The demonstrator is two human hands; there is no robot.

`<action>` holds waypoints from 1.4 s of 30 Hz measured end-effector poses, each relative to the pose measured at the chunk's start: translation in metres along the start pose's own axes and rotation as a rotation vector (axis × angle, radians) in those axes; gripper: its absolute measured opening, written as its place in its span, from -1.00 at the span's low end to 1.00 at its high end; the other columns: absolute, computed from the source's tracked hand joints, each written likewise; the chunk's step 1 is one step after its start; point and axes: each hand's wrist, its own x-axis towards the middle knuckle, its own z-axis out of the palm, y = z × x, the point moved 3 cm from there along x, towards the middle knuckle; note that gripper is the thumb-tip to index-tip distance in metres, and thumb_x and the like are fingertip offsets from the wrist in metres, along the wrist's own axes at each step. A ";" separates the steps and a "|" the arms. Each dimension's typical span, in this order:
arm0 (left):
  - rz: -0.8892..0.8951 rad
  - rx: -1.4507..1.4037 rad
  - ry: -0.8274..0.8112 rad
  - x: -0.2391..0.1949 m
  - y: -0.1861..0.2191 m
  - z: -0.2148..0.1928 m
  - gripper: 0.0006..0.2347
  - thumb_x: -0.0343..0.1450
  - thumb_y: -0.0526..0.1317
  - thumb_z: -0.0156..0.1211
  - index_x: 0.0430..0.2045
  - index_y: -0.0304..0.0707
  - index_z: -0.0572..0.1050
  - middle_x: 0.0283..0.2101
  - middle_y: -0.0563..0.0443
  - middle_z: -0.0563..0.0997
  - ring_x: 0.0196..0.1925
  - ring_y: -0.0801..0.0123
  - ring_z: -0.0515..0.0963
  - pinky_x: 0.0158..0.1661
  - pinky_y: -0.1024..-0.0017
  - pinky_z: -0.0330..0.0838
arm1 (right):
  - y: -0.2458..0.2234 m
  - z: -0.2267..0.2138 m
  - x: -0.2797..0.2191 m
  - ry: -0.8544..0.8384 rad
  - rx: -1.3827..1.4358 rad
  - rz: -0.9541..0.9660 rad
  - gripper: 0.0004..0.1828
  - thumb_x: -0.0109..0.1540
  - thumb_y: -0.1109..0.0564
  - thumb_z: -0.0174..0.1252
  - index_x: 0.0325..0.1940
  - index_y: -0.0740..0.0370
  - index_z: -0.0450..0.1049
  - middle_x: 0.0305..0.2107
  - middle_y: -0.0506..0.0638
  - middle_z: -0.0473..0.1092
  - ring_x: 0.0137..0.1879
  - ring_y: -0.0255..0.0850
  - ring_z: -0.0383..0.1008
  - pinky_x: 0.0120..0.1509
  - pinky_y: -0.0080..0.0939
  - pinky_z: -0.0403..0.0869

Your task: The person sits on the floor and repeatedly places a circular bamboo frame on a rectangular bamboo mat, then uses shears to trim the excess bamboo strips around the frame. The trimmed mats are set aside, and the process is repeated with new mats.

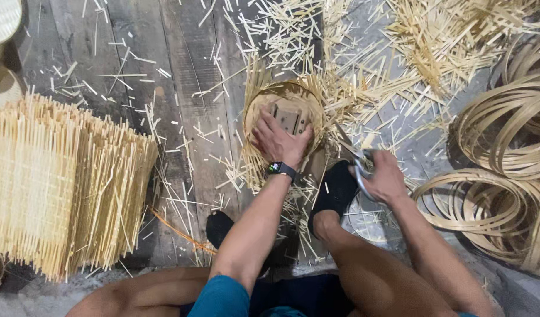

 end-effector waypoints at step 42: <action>-0.081 0.052 0.001 -0.008 0.006 -0.005 0.05 -0.03 0.15 0.62 0.31 -0.21 0.09 0.14 -0.28 0.33 0.25 -0.16 0.30 0.26 -0.22 0.09 | -0.011 -0.002 -0.002 0.153 -0.253 0.039 -0.31 0.23 -0.37 0.18 -0.11 0.38 0.47 -0.26 0.29 0.41 -0.08 0.19 0.46 0.02 0.17 0.46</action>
